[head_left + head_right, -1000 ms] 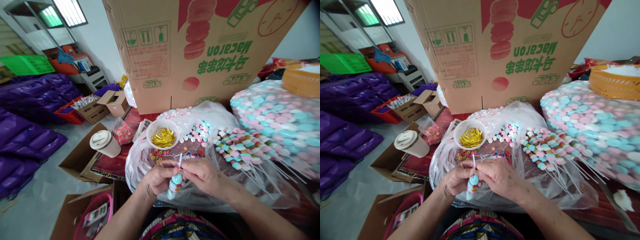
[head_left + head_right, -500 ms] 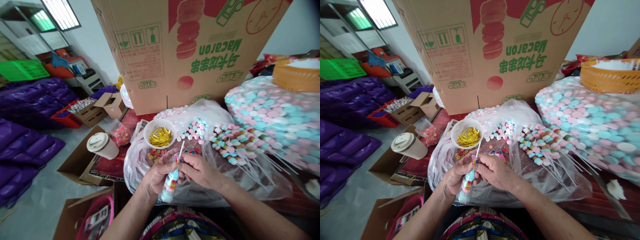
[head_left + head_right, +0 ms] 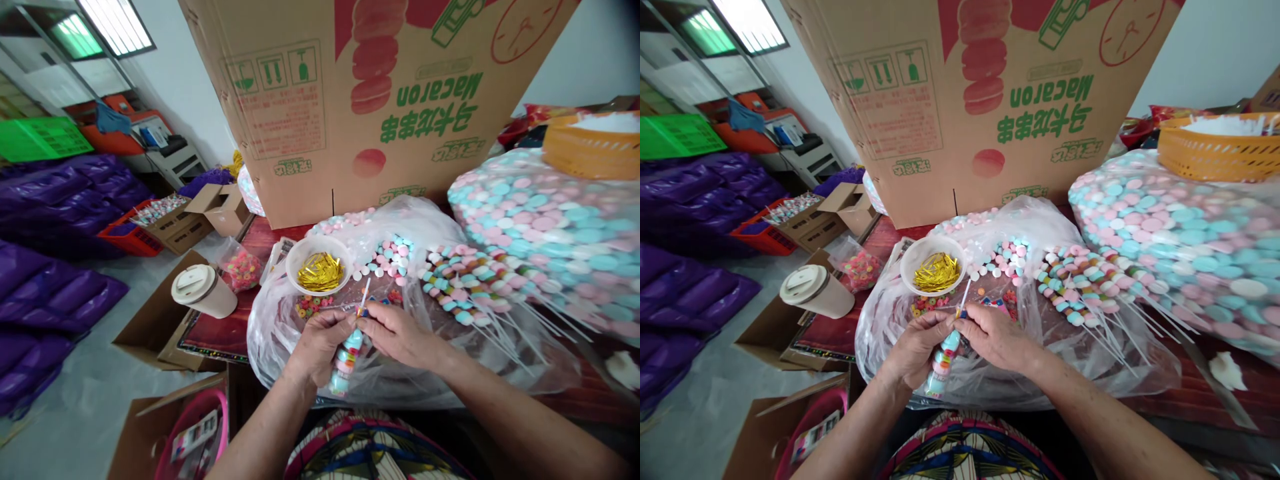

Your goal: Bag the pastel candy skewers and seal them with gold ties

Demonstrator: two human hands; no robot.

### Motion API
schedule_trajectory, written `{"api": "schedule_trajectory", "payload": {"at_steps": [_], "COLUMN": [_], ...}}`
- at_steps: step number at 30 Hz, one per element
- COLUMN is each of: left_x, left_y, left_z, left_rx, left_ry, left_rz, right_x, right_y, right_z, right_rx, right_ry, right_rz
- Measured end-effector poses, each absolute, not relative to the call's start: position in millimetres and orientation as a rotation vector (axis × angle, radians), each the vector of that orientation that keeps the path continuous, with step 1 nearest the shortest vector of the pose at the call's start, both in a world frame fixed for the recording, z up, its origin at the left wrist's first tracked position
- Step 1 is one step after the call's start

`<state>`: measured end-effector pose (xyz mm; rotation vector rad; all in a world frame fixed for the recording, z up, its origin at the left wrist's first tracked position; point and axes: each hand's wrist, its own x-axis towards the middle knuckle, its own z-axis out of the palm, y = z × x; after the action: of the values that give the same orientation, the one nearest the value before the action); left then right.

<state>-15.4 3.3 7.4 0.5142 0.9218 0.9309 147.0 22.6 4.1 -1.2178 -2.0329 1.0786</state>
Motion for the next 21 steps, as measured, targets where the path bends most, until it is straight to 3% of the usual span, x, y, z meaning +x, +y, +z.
{"api": "schedule_trajectory", "payload": {"at_steps": [8,13,21], "left_x": [-27,-28,-11], "left_y": [6,12,5], "left_z": [12,9,12], "left_rx": [0.555,0.537,0.538], "left_ry": [0.863,0.85,0.939], "left_rz": [0.876,0.805,0.987], "right_x": [130,126,127], "right_y": [10,3,1], "right_z": [2,0,-5], "right_rx": [-1.102,-1.091,-1.182], "right_ry": [-1.787,-2.027,-2.242], "right_rz": [0.754,0.43,0.106]}}
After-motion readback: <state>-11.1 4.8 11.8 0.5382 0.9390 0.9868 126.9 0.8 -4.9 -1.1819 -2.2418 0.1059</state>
